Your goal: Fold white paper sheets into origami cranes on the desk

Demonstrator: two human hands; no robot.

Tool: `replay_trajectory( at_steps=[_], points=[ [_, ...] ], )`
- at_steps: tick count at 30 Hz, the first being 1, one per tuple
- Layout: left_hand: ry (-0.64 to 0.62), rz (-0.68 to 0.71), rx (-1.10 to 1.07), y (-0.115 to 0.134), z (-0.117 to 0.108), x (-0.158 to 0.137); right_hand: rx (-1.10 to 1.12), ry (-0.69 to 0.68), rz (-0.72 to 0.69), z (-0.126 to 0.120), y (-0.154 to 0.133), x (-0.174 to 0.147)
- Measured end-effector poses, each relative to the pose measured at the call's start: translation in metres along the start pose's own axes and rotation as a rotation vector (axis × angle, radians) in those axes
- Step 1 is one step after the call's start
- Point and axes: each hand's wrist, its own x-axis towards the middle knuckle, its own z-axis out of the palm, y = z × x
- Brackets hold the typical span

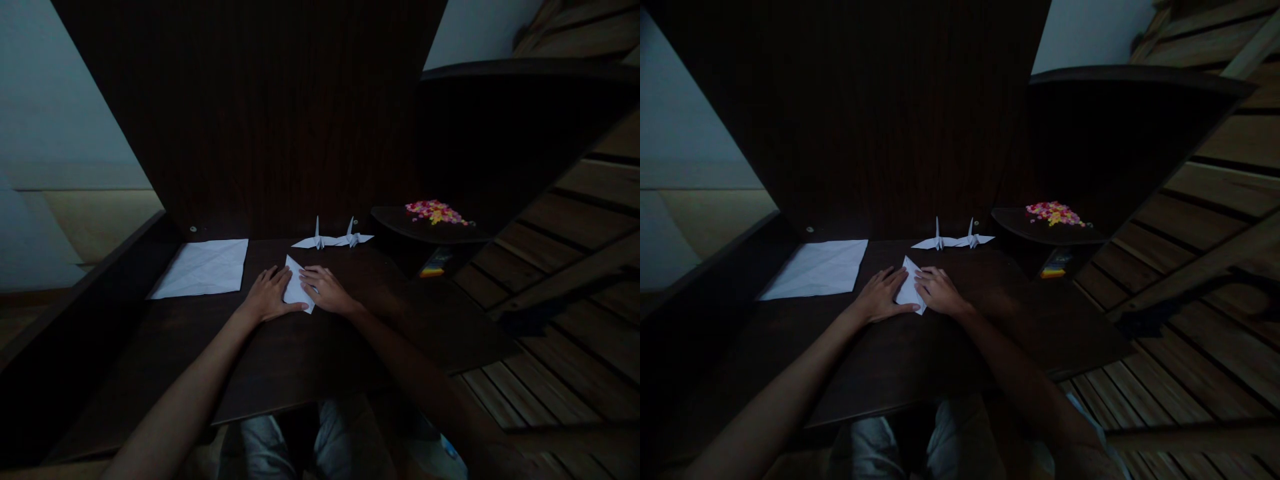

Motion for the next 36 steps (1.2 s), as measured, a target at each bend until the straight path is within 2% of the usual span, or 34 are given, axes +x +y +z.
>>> replay_trajectory(
  at_steps=[5, 13, 18, 21, 24, 28, 36],
  points=[
    [0.034, -0.053, 0.068, 0.005, -0.002, 0.0, 0.003, -0.005, -0.048, 0.005, 0.0, 0.0],
    [0.122, -0.016, 0.088, 0.003, -0.011, -0.001, -0.014, -0.022, -0.065, 0.008, 0.012, 0.0],
    [0.201, -0.01, 0.032, -0.002, -0.005, 0.002, 0.008, -0.055, -0.069, 0.01, 0.016, 0.002],
    [0.244, 0.046, 0.027, -0.005, 0.002, 0.003, 0.032, -0.056, -0.078, 0.014, 0.017, 0.003],
    [0.181, 0.079, 0.042, -0.01, 0.009, 0.004, 0.049, -0.064, -0.085, 0.014, 0.017, 0.003],
    [0.064, 0.027, 0.02, -0.015, 0.015, 0.005, 0.069, -0.094, -0.066, 0.007, 0.016, 0.002],
    [0.013, -0.031, 0.029, -0.016, 0.012, 0.003, 0.078, -0.188, -0.01, -0.022, 0.02, -0.003]
  ],
)
